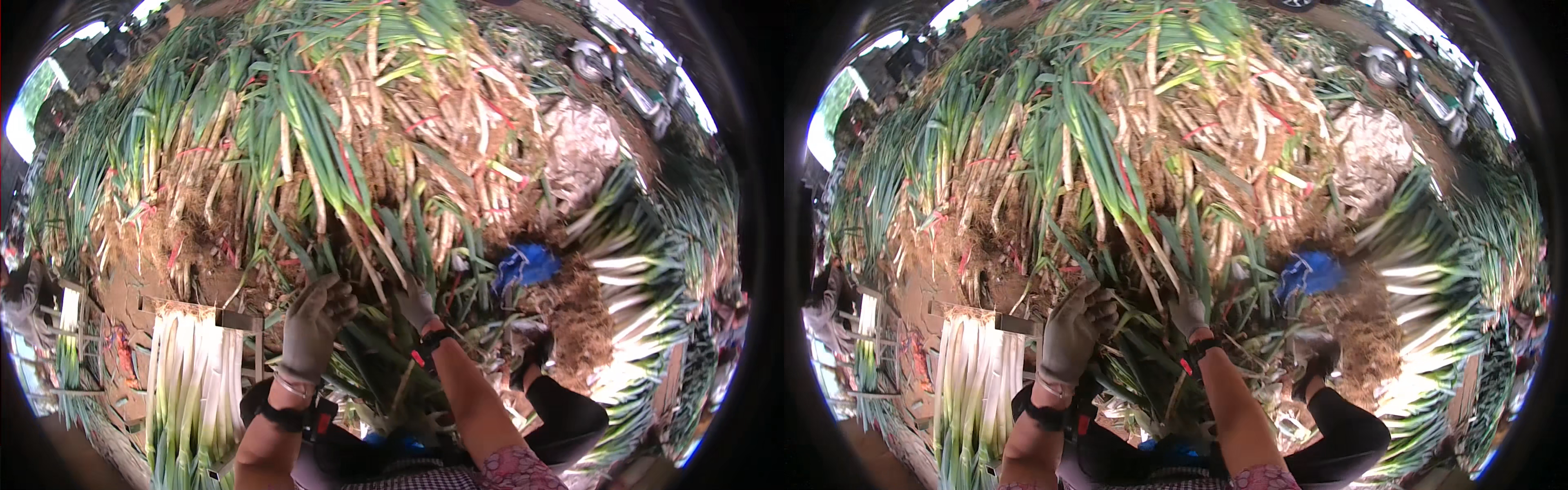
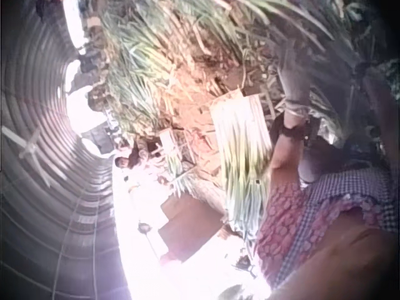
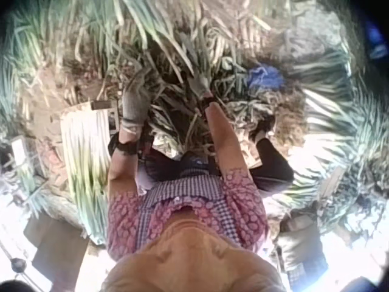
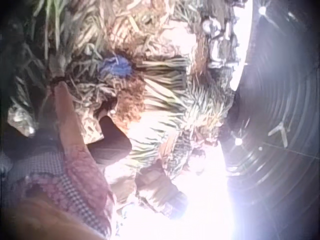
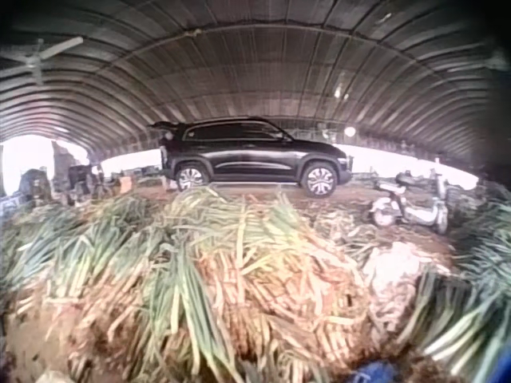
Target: The person processes leeks by hand, pulling individual stalks from a pile, peeling away the outer layers, and placing the cleaned leeks onto a metal rack.
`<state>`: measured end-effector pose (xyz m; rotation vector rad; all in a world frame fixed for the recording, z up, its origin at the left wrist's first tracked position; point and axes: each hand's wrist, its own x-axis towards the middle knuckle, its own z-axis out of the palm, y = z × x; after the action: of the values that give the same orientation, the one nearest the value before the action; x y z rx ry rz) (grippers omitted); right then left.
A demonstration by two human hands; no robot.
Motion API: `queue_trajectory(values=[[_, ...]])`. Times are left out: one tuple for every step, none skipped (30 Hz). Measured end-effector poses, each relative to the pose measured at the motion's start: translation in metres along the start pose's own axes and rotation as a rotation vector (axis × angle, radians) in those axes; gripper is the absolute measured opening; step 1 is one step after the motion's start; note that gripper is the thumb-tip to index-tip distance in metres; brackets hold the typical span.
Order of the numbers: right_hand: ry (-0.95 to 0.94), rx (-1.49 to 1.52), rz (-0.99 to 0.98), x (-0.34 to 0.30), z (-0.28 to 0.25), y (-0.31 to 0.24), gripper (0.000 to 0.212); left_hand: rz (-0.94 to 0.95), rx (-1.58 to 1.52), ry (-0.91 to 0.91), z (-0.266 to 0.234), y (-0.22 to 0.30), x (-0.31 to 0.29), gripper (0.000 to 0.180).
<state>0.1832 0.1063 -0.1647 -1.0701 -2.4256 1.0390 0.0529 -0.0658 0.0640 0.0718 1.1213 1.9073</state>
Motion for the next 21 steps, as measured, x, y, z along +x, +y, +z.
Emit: queue_trajectory(values=[[-0.023, -0.004, 0.157, 0.003, 0.009, -0.002, 0.055, 0.035, 0.057, 0.003, -0.002, 0.004, -0.005, 0.032], [-0.040, -0.012, 0.318, 0.007, 0.014, -0.003, 0.055, 0.067, 0.115, 0.000, 0.000, 0.008, -0.007, 0.033], [-0.073, -0.025, 0.387, 0.009, 0.014, -0.004, 0.053, 0.016, 0.051, 0.036, 0.002, 0.014, -0.008, 0.033], [-0.074, -0.028, 0.380, 0.010, 0.012, -0.004, 0.053, 0.022, 0.046, 0.037, 0.003, 0.016, -0.007, 0.033], [-0.079, 0.000, 0.382, 0.009, 0.007, -0.002, 0.048, 0.003, 0.027, 0.042, 0.005, 0.016, -0.005, 0.033], [-0.087, 0.027, 0.386, 0.004, 0.002, -0.003, 0.044, -0.018, 0.007, 0.050, 0.007, 0.016, -0.007, 0.034], [0.073, 0.100, 0.237, -0.006, -0.003, -0.018, 0.033, -0.008, 0.003, 0.056, 0.004, 0.015, -0.007, 0.034], [0.070, 0.099, 0.228, -0.019, -0.014, -0.030, 0.033, 0.000, 0.053, 0.029, -0.003, 0.010, -0.001, 0.036], [0.096, 0.287, 0.174, -0.033, -0.029, -0.043, 0.028, 0.004, 0.097, -0.005, -0.008, 0.003, 0.005, 0.039], [0.114, 0.479, 0.121, -0.053, -0.044, -0.058, 0.023, 0.006, 0.090, -0.002, -0.010, -0.004, 0.009, 0.039], [0.029, 0.597, 0.173, -0.078, -0.066, -0.075, 0.021, -0.030, 0.076, 0.027, -0.009, -0.011, 0.015, 0.038], [-0.047, 0.712, 0.225, -0.102, -0.095, -0.089, 0.020, -0.068, 0.063, 0.045, -0.006, -0.015, 0.023, 0.036], [-0.121, 0.509, 0.166, -0.123, -0.119, -0.094, 0.028, -0.074, 0.058, 0.033, -0.003, -0.019, 0.030, 0.036], [-0.113, 0.502, 0.172, -0.143, -0.136, -0.104, 0.028, -0.120, -0.113, -0.060, -0.001, -0.022, 0.038, 0.035], [-0.144, 0.450, 0.140, -0.162, -0.149, -0.112, 0.028, -0.169, -0.284, -0.152, 0.005, -0.023, 0.043, 0.034], [-0.174, 0.396, 0.114, -0.182, -0.158, -0.116, 0.027, -0.151, -0.303, -0.168, 0.023, -0.014, 0.040, 0.034], [-0.086, 0.479, 0.104, -0.203, -0.146, -0.097, 0.026, -0.107, -0.304, -0.190, 0.023, -0.020, 0.041, 0.036], [-0.080, 0.474, 0.104, -0.202, -0.140, -0.084, 0.026, -0.049, -0.304, -0.212, 0.022, -0.023, 0.042, 0.038], [-0.073, 0.350, -0.100, -0.201, -0.137, -0.076, 0.026, -0.062, -0.309, -0.219, 0.025, -0.025, 0.036, 0.038], [-0.068, 0.223, -0.302, -0.204, -0.137, -0.070, 0.027, -0.063, -0.256, -0.292, 0.027, -0.027, 0.029, 0.041], [-0.094, 0.295, 0.076, -0.201, -0.137, -0.088, 0.031, -0.051, -0.201, -0.353, 0.024, -0.026, 0.023, 0.044]])
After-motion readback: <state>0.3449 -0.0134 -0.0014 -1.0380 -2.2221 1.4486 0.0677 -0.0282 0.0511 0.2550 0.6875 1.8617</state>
